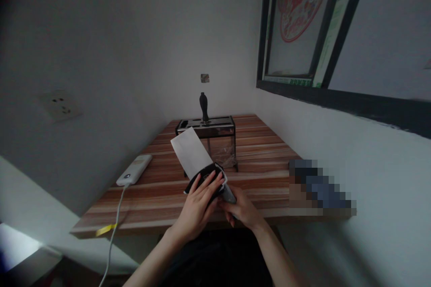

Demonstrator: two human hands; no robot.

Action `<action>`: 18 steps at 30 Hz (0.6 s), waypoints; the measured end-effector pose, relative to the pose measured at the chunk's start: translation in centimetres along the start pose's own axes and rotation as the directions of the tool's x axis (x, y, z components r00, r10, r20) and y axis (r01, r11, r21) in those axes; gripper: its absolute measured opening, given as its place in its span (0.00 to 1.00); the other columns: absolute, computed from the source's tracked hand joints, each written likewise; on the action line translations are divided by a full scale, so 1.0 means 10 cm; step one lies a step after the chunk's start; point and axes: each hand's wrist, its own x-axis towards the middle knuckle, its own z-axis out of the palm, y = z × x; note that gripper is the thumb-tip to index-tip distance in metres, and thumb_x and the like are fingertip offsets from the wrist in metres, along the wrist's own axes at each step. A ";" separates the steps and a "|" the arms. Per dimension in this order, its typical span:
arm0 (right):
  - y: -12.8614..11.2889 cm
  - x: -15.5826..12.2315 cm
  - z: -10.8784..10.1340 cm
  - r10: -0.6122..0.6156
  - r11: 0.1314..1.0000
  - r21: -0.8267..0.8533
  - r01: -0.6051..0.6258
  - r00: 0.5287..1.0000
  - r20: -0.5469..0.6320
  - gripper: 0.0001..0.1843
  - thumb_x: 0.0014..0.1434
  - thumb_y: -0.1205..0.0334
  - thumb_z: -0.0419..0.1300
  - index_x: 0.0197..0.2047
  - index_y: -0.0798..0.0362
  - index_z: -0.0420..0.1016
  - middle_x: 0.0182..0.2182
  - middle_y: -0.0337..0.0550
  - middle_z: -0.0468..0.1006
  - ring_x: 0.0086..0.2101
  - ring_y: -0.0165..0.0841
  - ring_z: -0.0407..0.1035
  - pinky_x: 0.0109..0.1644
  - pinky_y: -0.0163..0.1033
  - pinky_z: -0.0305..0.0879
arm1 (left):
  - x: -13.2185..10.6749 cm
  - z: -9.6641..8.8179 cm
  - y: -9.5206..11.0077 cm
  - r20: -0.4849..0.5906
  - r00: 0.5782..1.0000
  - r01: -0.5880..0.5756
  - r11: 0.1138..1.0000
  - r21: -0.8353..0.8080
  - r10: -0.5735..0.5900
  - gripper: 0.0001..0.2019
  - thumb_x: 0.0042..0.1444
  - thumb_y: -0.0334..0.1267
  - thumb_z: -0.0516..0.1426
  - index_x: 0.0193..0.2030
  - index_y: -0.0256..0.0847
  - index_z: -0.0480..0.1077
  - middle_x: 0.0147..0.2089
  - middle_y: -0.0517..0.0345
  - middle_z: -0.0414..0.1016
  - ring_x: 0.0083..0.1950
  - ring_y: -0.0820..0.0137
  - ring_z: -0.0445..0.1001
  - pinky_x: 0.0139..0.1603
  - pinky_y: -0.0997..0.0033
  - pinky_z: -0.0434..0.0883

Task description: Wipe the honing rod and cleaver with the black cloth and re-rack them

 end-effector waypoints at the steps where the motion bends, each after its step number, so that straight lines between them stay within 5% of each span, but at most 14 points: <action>1: 0.00 0.00 0.00 -0.001 1.000 0.002 0.001 1.000 0.003 0.22 0.46 0.51 0.66 0.37 0.55 0.65 0.13 0.29 0.67 0.10 0.23 0.59 0.12 0.27 0.57 | 0.00 0.00 0.00 0.000 1.000 0.001 1.000 -0.008 -0.001 0.26 0.63 0.30 0.46 0.68 0.41 0.48 0.68 0.55 0.54 0.71 0.68 0.44 0.69 0.54 0.43; 18: 0.00 -0.01 0.00 0.016 0.999 -0.049 -0.014 0.999 0.037 0.20 0.50 0.49 0.65 0.36 0.55 0.66 0.13 0.29 0.66 0.10 0.23 0.59 0.12 0.26 0.57 | 0.04 -0.12 -0.23 -0.062 0.996 0.072 0.997 0.023 -0.070 0.27 0.62 0.27 0.45 0.67 0.44 0.47 0.69 0.55 0.53 0.71 0.70 0.42 0.69 0.55 0.40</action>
